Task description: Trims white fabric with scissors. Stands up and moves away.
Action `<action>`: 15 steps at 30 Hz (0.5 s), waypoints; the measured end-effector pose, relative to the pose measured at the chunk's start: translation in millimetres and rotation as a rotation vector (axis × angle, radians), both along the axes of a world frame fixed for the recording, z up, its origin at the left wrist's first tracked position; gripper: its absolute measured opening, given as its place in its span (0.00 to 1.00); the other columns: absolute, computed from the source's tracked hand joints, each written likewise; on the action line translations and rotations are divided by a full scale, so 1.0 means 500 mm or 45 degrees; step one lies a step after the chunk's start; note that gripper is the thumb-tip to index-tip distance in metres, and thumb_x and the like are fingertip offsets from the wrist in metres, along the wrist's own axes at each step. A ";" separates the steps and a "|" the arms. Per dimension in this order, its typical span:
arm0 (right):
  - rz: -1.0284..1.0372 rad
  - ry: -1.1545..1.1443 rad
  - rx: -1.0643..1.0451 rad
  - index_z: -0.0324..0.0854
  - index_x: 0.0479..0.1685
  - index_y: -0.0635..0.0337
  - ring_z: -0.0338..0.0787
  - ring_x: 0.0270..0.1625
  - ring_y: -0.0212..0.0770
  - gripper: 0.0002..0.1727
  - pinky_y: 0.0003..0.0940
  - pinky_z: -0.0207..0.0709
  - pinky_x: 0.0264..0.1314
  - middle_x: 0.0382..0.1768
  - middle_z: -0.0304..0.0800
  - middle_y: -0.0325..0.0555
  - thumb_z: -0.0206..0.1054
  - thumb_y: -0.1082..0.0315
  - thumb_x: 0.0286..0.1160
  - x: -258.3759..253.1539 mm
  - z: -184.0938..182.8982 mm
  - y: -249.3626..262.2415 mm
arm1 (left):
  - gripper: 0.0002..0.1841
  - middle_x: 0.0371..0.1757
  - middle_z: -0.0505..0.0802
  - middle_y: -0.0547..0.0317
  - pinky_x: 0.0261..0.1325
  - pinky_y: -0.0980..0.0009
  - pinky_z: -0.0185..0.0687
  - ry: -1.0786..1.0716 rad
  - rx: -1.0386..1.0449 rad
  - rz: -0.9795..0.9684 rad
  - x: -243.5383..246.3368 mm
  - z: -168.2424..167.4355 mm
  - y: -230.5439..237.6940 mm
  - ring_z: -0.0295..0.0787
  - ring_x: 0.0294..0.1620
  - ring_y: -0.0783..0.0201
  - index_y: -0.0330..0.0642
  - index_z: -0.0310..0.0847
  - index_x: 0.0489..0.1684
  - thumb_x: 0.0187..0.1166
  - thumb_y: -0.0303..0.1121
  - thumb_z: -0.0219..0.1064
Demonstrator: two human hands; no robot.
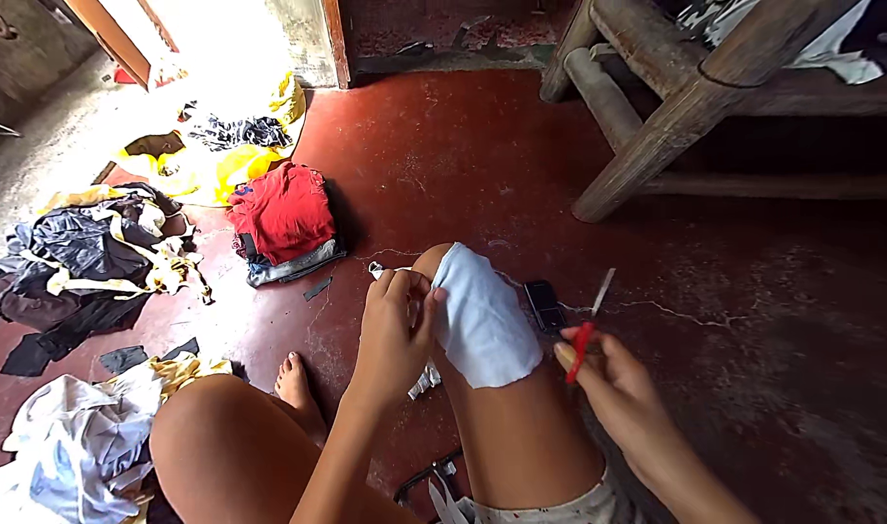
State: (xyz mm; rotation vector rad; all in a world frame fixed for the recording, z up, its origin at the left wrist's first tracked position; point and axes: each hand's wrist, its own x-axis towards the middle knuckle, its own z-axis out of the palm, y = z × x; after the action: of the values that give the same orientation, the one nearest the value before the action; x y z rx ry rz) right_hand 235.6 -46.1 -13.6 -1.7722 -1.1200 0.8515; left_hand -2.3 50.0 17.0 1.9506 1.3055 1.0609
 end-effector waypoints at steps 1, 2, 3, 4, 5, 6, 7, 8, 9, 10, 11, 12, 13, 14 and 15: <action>-0.006 0.069 -0.067 0.75 0.65 0.65 0.86 0.40 0.29 0.23 0.32 0.82 0.43 0.42 0.87 0.42 0.62 0.57 0.80 -0.001 0.001 0.017 | 0.10 0.39 0.83 0.55 0.44 0.63 0.76 -0.032 -0.032 -0.028 -0.001 0.005 0.001 0.80 0.42 0.61 0.38 0.81 0.42 0.86 0.36 0.63; 0.002 0.126 -0.119 0.75 0.65 0.66 0.87 0.45 0.33 0.22 0.36 0.82 0.48 0.46 0.87 0.45 0.61 0.58 0.82 -0.004 0.000 0.035 | 0.09 0.39 0.82 0.57 0.44 0.65 0.76 -0.105 -0.089 -0.062 -0.004 0.012 0.002 0.79 0.41 0.63 0.38 0.80 0.42 0.86 0.35 0.61; 0.022 0.168 -0.155 0.75 0.64 0.67 0.87 0.45 0.35 0.20 0.38 0.82 0.48 0.46 0.87 0.47 0.59 0.60 0.85 -0.007 -0.004 0.054 | 0.08 0.37 0.81 0.60 0.42 0.70 0.76 -0.227 -0.169 -0.094 -0.007 0.021 0.003 0.79 0.38 0.68 0.39 0.79 0.42 0.87 0.33 0.59; 0.048 0.225 -0.195 0.75 0.64 0.68 0.87 0.46 0.37 0.18 0.40 0.82 0.49 0.45 0.87 0.50 0.57 0.63 0.86 -0.008 -0.008 0.073 | 0.07 0.34 0.81 0.64 0.38 0.76 0.76 -0.372 -0.257 -0.120 -0.008 0.030 0.003 0.79 0.33 0.73 0.42 0.77 0.41 0.87 0.32 0.56; 0.075 0.301 -0.248 0.76 0.63 0.67 0.87 0.47 0.39 0.16 0.41 0.82 0.51 0.46 0.87 0.51 0.56 0.65 0.89 -0.009 -0.008 0.090 | 0.07 0.31 0.80 0.66 0.36 0.79 0.74 -0.493 -0.360 -0.150 -0.011 0.041 0.003 0.77 0.30 0.76 0.44 0.75 0.41 0.88 0.31 0.54; 0.088 0.380 -0.297 0.79 0.61 0.65 0.87 0.47 0.37 0.14 0.38 0.82 0.51 0.47 0.88 0.48 0.56 0.66 0.90 -0.010 -0.005 0.108 | 0.07 0.29 0.81 0.66 0.34 0.79 0.73 -0.541 -0.459 -0.147 -0.016 0.050 0.002 0.76 0.27 0.76 0.43 0.75 0.41 0.89 0.31 0.53; 0.074 0.448 -0.316 0.81 0.60 0.64 0.89 0.44 0.36 0.12 0.35 0.83 0.48 0.46 0.90 0.47 0.58 0.68 0.88 -0.012 -0.001 0.123 | 0.09 0.25 0.82 0.65 0.29 0.78 0.73 -0.516 -0.556 -0.111 -0.022 0.056 0.003 0.76 0.23 0.75 0.41 0.77 0.40 0.90 0.32 0.55; 0.047 0.504 -0.311 0.82 0.59 0.64 0.90 0.41 0.36 0.11 0.32 0.84 0.42 0.45 0.92 0.47 0.62 0.72 0.85 -0.015 0.004 0.137 | 0.12 0.22 0.83 0.61 0.24 0.75 0.75 -0.426 -0.650 -0.073 -0.031 0.058 0.007 0.77 0.18 0.72 0.38 0.80 0.39 0.90 0.35 0.57; 0.034 0.546 -0.280 0.81 0.60 0.64 0.90 0.39 0.37 0.12 0.31 0.85 0.39 0.46 0.92 0.49 0.63 0.77 0.81 -0.021 0.012 0.147 | 0.16 0.20 0.84 0.59 0.22 0.72 0.77 -0.319 -0.722 -0.055 -0.039 0.056 0.013 0.77 0.15 0.70 0.37 0.82 0.37 0.90 0.39 0.58; 0.023 0.578 -0.229 0.81 0.60 0.65 0.90 0.39 0.38 0.14 0.31 0.85 0.40 0.47 0.91 0.49 0.65 0.79 0.78 -0.027 0.022 0.157 | 0.19 0.19 0.84 0.60 0.20 0.72 0.79 -0.242 -0.777 -0.074 -0.045 0.054 0.018 0.78 0.14 0.70 0.36 0.85 0.34 0.90 0.42 0.59; 0.011 0.618 -0.165 0.81 0.60 0.66 0.90 0.39 0.38 0.15 0.31 0.85 0.40 0.46 0.91 0.50 0.66 0.81 0.75 -0.035 0.035 0.167 | 0.21 0.18 0.84 0.62 0.20 0.74 0.79 -0.210 -0.817 -0.122 -0.047 0.053 0.021 0.78 0.13 0.72 0.37 0.85 0.30 0.89 0.44 0.60; 0.000 0.675 -0.109 0.79 0.61 0.67 0.90 0.38 0.37 0.16 0.31 0.86 0.40 0.45 0.90 0.49 0.67 0.82 0.75 -0.044 0.054 0.179 | 0.20 0.18 0.84 0.64 0.19 0.75 0.78 -0.237 -0.833 -0.188 -0.045 0.051 0.022 0.78 0.13 0.74 0.37 0.85 0.27 0.89 0.42 0.62; -0.016 0.754 -0.071 0.78 0.61 0.66 0.90 0.35 0.36 0.16 0.30 0.86 0.39 0.42 0.90 0.47 0.65 0.83 0.76 -0.051 0.079 0.193 | 0.19 0.17 0.85 0.66 0.19 0.77 0.77 -0.320 -0.816 -0.255 -0.041 0.047 0.024 0.78 0.13 0.76 0.38 0.85 0.25 0.89 0.40 0.61; -0.032 0.844 -0.052 0.76 0.60 0.64 0.90 0.32 0.35 0.14 0.29 0.86 0.35 0.37 0.89 0.45 0.63 0.82 0.79 -0.059 0.110 0.210 | 0.18 0.18 0.86 0.68 0.20 0.78 0.78 -0.436 -0.765 -0.302 -0.035 0.045 0.025 0.79 0.14 0.77 0.39 0.84 0.25 0.89 0.37 0.60; -0.040 0.944 -0.031 0.75 0.60 0.61 0.89 0.29 0.34 0.12 0.29 0.87 0.33 0.34 0.88 0.43 0.59 0.81 0.82 -0.066 0.145 0.227 | 0.17 0.20 0.88 0.68 0.22 0.79 0.82 -0.551 -0.686 -0.322 -0.030 0.043 0.027 0.82 0.17 0.78 0.40 0.85 0.27 0.90 0.34 0.58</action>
State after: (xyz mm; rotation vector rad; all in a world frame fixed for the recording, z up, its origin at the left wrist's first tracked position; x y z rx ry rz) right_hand 202.6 67.6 58.7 -1.2968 -0.5861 1.3529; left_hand -17.4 63.4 38.7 1.3464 0.9475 0.8337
